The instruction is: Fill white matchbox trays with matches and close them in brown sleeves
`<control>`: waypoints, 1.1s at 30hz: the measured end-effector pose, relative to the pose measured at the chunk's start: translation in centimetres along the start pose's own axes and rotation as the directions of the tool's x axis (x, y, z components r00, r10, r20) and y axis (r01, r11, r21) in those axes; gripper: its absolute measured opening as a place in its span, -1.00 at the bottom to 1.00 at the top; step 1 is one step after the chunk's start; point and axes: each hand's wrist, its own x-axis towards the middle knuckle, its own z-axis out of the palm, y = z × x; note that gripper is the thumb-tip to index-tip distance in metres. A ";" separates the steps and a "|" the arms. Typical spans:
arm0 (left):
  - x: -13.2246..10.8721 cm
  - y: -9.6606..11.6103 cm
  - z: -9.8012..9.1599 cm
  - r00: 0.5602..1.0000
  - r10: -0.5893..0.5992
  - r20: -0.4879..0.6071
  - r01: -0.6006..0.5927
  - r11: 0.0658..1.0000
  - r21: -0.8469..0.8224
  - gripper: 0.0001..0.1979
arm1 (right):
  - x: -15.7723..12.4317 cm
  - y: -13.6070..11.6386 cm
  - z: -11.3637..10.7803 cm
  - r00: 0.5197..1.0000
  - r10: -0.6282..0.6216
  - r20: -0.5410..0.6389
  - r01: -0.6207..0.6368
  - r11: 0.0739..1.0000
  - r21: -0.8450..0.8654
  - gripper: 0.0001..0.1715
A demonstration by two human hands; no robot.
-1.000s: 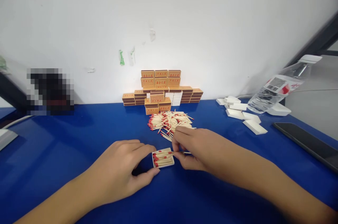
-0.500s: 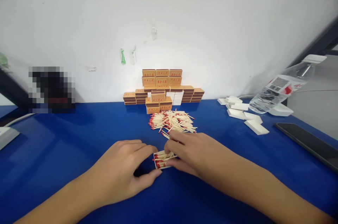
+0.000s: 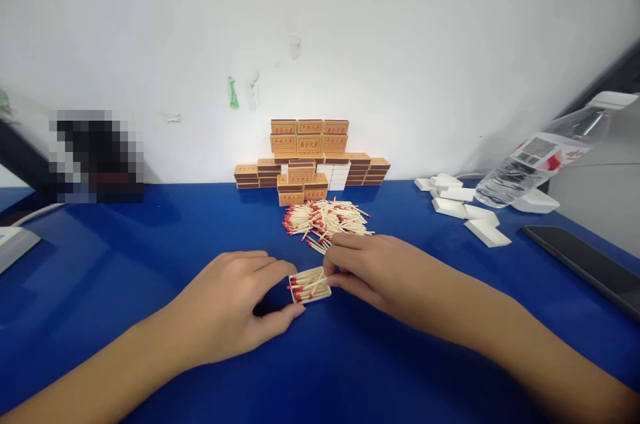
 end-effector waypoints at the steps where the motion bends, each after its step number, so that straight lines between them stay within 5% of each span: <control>1: 0.0 0.0 0.0 1.000 0.003 0.000 -0.003 1.000 0.000 -0.78 | 0.0 0.0 0.0 1.000 -0.006 -0.010 0.006 1.000 -0.005 -0.84; 13: 0.1 0.2 -0.3 1.000 0.022 -0.008 -0.022 0.999 -0.034 -0.81 | 0.0 0.4 0.6 0.996 0.000 -0.094 0.002 1.000 0.028 -0.93; 33: 0.1 -0.2 -0.1 1.000 0.014 0.003 -0.014 1.000 0.006 -0.76 | -0.9 0.0 0.7 0.997 0.061 0.048 -0.067 0.987 0.148 -0.79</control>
